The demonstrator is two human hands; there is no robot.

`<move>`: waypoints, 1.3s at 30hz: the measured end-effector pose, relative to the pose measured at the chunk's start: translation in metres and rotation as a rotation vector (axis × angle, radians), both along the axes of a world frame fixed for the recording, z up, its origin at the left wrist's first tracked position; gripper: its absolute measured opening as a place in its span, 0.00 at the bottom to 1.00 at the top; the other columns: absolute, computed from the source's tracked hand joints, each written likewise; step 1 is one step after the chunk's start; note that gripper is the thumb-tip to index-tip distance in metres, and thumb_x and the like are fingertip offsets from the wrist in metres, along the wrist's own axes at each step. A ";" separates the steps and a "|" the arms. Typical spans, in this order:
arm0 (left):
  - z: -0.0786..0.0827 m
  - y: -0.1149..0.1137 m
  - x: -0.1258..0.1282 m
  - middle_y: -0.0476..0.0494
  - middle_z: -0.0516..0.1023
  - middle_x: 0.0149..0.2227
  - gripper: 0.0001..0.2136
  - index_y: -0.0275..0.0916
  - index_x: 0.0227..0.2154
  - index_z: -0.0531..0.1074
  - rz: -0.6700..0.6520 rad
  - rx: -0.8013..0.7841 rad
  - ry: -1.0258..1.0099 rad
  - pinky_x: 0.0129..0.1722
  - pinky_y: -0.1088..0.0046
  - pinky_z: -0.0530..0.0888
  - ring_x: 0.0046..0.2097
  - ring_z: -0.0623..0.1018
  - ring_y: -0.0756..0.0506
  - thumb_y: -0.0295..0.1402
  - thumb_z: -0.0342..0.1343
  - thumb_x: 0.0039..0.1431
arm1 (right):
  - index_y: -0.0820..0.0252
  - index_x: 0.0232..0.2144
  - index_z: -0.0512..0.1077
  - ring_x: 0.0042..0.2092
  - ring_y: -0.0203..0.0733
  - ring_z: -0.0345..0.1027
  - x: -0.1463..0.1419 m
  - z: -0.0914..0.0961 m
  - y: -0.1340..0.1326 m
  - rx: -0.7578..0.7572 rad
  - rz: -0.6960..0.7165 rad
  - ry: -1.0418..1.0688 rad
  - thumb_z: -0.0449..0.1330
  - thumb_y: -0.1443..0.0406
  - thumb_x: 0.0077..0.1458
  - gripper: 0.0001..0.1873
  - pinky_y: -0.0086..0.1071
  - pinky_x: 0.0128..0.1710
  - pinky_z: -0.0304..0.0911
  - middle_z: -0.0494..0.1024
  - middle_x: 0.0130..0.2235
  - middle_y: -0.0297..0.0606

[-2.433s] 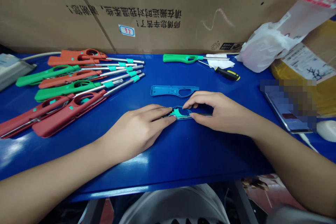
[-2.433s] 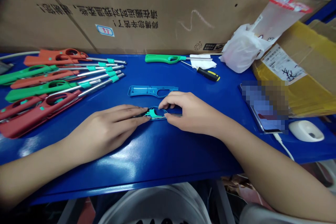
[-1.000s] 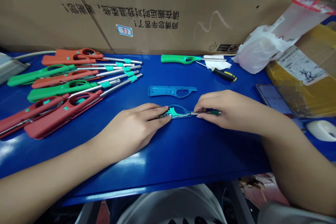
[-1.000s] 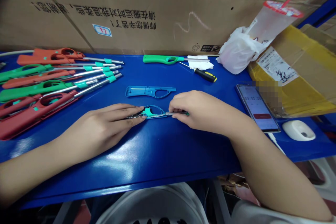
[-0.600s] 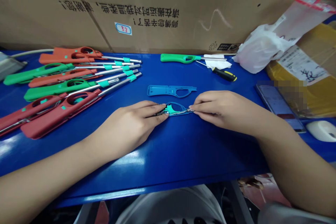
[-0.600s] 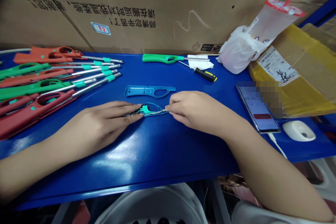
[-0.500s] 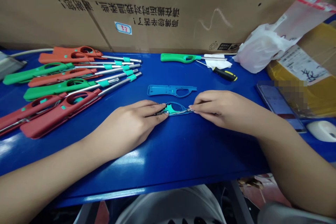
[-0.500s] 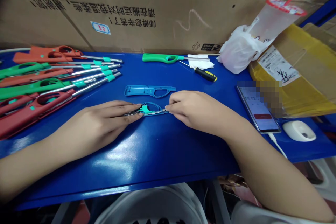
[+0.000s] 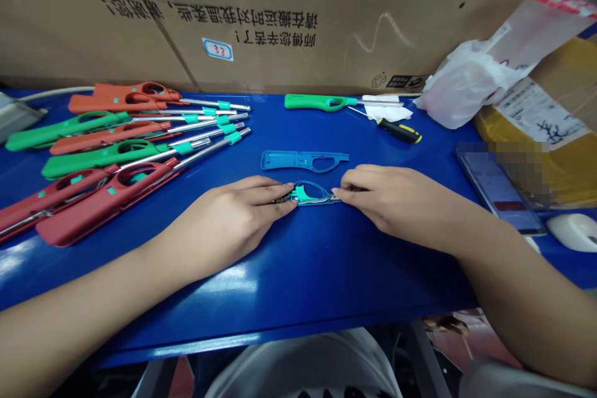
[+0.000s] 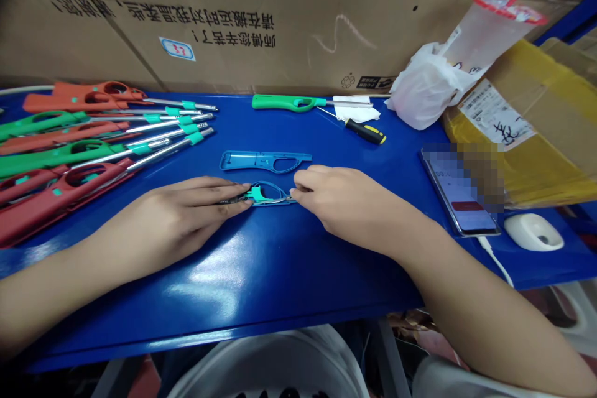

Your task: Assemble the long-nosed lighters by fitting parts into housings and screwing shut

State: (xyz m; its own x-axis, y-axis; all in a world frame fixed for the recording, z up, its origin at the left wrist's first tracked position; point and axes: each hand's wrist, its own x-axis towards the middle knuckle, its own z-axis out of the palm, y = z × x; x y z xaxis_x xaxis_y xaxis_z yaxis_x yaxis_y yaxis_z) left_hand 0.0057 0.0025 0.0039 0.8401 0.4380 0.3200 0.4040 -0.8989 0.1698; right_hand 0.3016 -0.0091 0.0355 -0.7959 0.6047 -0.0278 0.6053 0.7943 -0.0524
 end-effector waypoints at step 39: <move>0.017 0.018 -0.003 0.45 0.85 0.40 0.10 0.40 0.43 0.83 0.183 -0.307 -0.195 0.44 0.70 0.78 0.42 0.82 0.45 0.35 0.58 0.68 | 0.58 0.31 0.82 0.31 0.38 0.65 0.009 -0.002 0.027 -0.690 -0.535 0.356 0.68 0.51 0.52 0.16 0.31 0.30 0.59 0.75 0.27 0.33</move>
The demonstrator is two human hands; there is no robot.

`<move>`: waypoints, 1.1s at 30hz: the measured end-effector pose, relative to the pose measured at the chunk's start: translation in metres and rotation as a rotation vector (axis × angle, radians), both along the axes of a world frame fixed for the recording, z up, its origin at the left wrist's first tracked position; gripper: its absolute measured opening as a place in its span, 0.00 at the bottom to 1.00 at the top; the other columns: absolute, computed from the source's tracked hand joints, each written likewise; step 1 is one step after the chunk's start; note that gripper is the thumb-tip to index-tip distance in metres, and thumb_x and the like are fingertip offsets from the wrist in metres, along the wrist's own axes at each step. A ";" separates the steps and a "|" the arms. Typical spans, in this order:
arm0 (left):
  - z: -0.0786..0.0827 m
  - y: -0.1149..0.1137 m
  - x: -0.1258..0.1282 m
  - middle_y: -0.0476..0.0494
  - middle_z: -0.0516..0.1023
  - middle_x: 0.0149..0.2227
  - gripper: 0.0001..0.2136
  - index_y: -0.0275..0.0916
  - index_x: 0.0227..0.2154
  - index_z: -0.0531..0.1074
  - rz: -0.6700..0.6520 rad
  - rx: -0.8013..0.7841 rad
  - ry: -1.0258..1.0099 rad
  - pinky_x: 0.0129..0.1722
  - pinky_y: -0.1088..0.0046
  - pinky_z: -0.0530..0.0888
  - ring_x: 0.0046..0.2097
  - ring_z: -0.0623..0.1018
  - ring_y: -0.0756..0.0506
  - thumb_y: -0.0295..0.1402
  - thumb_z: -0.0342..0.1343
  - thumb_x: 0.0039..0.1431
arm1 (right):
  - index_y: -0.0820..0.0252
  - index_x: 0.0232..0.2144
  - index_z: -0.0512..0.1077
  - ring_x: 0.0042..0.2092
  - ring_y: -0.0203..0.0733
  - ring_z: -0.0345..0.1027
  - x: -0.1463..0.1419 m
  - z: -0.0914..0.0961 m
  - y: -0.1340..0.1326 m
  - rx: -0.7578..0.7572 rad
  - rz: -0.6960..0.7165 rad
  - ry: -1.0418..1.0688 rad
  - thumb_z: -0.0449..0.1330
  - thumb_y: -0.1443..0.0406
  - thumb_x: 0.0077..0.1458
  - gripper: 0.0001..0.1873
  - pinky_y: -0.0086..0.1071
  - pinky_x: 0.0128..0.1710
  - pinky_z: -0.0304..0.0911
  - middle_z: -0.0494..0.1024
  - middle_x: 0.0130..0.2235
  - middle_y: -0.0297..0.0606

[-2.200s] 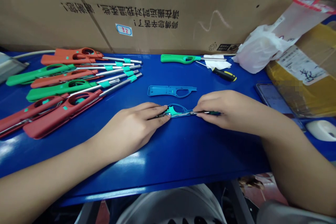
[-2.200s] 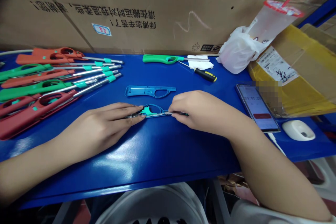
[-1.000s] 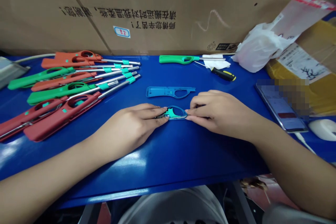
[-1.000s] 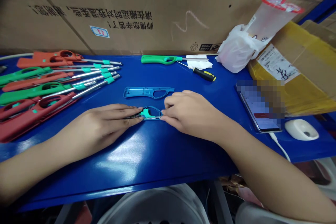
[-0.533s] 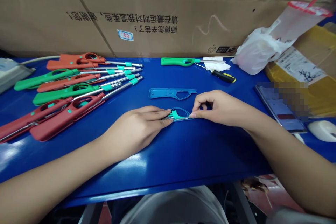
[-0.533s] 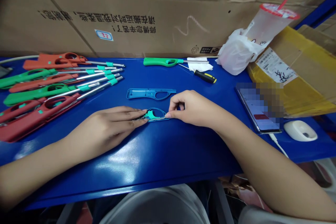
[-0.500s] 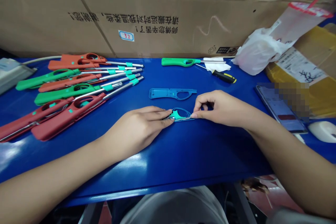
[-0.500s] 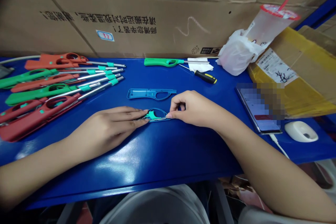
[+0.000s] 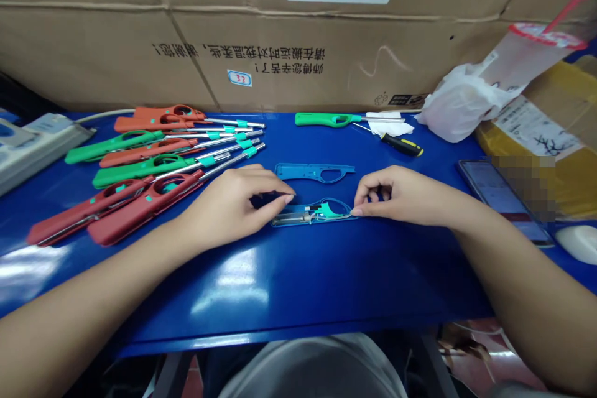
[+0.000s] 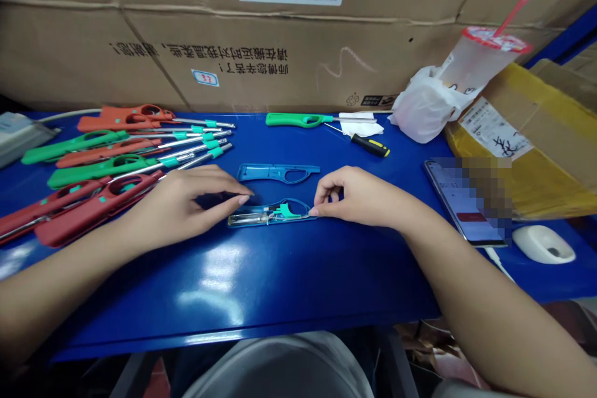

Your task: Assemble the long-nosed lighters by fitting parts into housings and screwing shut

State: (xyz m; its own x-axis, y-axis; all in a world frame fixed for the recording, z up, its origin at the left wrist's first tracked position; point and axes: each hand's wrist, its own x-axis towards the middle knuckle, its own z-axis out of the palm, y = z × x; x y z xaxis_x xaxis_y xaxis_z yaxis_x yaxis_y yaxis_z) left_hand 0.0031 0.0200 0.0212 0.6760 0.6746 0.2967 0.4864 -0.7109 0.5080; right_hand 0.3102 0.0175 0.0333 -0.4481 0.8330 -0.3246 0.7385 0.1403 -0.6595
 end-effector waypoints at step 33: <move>-0.034 0.014 -0.015 0.38 0.79 0.53 0.18 0.38 0.56 0.76 0.211 0.041 -0.147 0.53 0.62 0.78 0.50 0.79 0.41 0.40 0.56 0.68 | 0.62 0.44 0.78 0.37 0.42 0.71 -0.001 -0.021 0.021 0.577 -0.047 -0.064 0.63 0.65 0.60 0.10 0.38 0.41 0.68 0.79 0.43 0.44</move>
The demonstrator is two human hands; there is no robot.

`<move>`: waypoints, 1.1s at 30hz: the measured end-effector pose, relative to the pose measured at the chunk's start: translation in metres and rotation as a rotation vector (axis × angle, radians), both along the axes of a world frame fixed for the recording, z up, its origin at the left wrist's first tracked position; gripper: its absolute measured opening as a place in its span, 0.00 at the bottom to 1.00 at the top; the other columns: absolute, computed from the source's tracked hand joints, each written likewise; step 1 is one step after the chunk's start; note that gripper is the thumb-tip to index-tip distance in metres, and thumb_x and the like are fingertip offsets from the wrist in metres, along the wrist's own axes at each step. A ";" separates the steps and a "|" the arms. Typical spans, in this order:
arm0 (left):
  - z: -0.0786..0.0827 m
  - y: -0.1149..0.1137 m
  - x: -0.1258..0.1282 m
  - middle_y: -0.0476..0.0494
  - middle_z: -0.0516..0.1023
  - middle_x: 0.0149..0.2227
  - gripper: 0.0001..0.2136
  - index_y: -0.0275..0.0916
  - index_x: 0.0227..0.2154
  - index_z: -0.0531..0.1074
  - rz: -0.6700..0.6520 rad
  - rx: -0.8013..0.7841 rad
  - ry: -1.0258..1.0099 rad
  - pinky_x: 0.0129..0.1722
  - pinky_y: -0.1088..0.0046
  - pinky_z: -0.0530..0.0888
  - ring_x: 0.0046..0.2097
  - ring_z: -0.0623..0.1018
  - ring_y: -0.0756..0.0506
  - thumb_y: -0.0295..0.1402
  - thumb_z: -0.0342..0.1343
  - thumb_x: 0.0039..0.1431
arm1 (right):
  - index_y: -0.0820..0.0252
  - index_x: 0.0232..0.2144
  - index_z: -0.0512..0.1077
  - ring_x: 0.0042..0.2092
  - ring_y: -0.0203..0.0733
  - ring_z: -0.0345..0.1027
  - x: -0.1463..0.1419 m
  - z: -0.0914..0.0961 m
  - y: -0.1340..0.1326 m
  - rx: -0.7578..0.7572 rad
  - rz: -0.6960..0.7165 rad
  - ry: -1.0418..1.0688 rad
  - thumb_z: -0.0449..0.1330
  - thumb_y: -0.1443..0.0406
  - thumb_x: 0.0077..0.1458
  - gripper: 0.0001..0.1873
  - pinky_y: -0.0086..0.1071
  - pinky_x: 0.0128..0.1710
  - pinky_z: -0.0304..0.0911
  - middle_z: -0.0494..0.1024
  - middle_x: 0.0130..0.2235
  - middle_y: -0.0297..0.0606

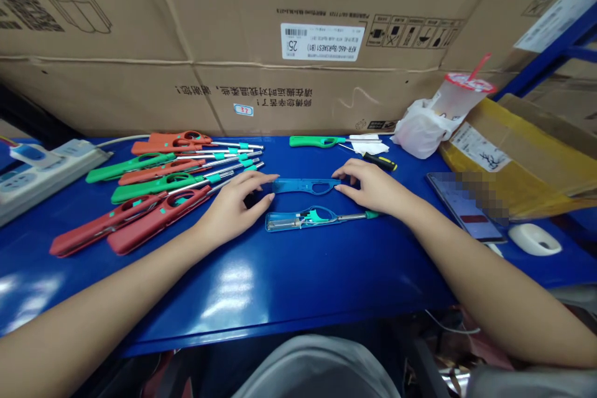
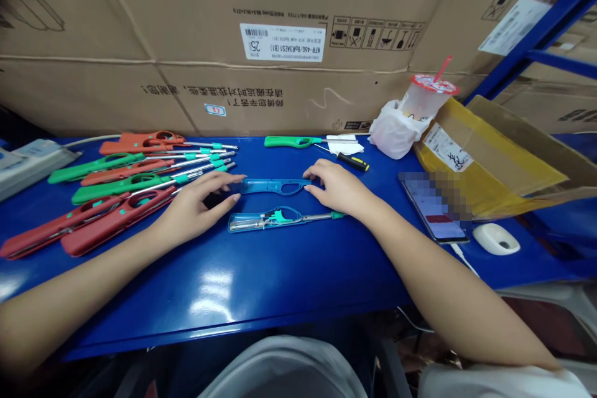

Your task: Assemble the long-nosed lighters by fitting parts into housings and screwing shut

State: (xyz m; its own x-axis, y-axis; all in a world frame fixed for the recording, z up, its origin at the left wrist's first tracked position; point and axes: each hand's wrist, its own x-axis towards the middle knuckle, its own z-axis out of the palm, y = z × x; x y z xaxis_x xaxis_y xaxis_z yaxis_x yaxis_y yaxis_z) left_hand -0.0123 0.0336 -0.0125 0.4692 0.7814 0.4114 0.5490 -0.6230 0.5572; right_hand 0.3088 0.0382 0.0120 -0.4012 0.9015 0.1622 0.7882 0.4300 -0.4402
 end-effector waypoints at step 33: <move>0.030 -0.028 0.006 0.42 0.84 0.43 0.17 0.40 0.50 0.82 -0.051 -0.188 -0.143 0.43 0.71 0.79 0.42 0.82 0.45 0.43 0.64 0.63 | 0.56 0.33 0.69 0.37 0.47 0.70 -0.008 0.036 -0.032 0.450 0.199 -0.290 0.58 0.67 0.62 0.04 0.38 0.38 0.59 0.79 0.34 0.40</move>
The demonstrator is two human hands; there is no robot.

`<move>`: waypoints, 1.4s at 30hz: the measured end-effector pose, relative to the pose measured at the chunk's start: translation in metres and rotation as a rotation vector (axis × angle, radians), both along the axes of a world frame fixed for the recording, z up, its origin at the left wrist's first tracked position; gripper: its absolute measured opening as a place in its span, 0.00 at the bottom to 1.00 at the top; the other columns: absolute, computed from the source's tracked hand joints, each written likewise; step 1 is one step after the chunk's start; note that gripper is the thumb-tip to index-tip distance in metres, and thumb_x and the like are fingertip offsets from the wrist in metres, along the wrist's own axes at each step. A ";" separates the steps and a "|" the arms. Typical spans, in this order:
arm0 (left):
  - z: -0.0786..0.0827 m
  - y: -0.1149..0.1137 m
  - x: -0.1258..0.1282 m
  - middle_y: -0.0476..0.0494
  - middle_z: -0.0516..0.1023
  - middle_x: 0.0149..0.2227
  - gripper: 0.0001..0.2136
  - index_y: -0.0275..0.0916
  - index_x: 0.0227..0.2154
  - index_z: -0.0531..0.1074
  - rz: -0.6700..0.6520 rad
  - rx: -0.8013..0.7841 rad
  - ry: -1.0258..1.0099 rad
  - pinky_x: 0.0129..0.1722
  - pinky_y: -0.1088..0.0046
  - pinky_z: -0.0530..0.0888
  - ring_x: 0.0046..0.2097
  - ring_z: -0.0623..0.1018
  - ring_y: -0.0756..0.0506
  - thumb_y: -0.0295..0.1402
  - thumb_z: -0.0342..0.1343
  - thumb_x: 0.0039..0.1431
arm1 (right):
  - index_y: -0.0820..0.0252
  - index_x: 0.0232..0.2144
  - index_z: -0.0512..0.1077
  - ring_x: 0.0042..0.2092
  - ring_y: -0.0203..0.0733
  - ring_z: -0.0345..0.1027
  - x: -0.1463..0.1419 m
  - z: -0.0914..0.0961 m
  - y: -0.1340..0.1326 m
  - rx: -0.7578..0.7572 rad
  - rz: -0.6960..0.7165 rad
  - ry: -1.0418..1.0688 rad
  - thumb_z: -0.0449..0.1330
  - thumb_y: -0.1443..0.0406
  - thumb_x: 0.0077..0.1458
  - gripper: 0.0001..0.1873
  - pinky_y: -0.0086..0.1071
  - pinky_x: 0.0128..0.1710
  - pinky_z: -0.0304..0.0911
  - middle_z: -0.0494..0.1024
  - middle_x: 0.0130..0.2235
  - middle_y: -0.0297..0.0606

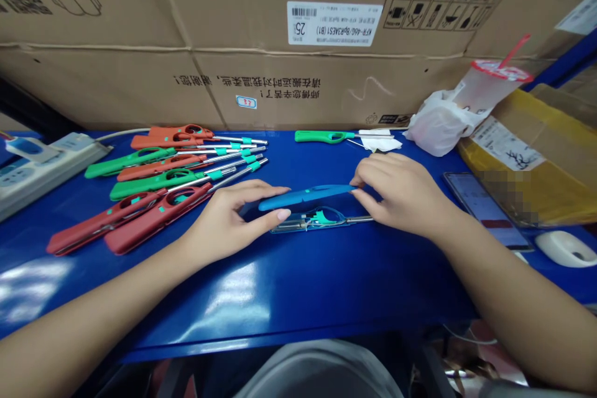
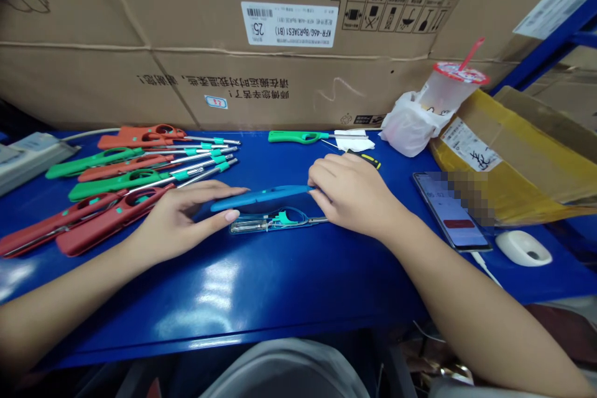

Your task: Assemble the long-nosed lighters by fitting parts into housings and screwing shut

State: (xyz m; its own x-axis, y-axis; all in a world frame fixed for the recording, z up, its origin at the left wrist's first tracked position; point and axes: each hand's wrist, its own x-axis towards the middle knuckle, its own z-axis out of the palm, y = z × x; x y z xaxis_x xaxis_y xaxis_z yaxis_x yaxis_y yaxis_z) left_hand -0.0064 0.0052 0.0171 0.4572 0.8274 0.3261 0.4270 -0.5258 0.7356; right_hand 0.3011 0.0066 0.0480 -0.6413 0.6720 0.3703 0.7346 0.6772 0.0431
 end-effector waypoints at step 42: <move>-0.010 0.000 -0.004 0.45 0.85 0.47 0.12 0.42 0.50 0.80 -0.235 0.212 0.239 0.50 0.64 0.77 0.46 0.81 0.44 0.35 0.63 0.65 | 0.55 0.50 0.73 0.53 0.47 0.72 -0.027 -0.035 -0.004 -0.487 0.177 0.210 0.64 0.60 0.62 0.15 0.42 0.52 0.59 0.77 0.52 0.42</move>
State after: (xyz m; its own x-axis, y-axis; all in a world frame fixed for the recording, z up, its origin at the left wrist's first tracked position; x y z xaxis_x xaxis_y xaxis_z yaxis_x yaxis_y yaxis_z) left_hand -0.0101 0.0055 0.0074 0.7100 0.6168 0.3399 0.4229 -0.7593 0.4945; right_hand 0.2741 0.0025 0.0126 -0.7060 0.6860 0.1759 0.5669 0.6963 -0.4402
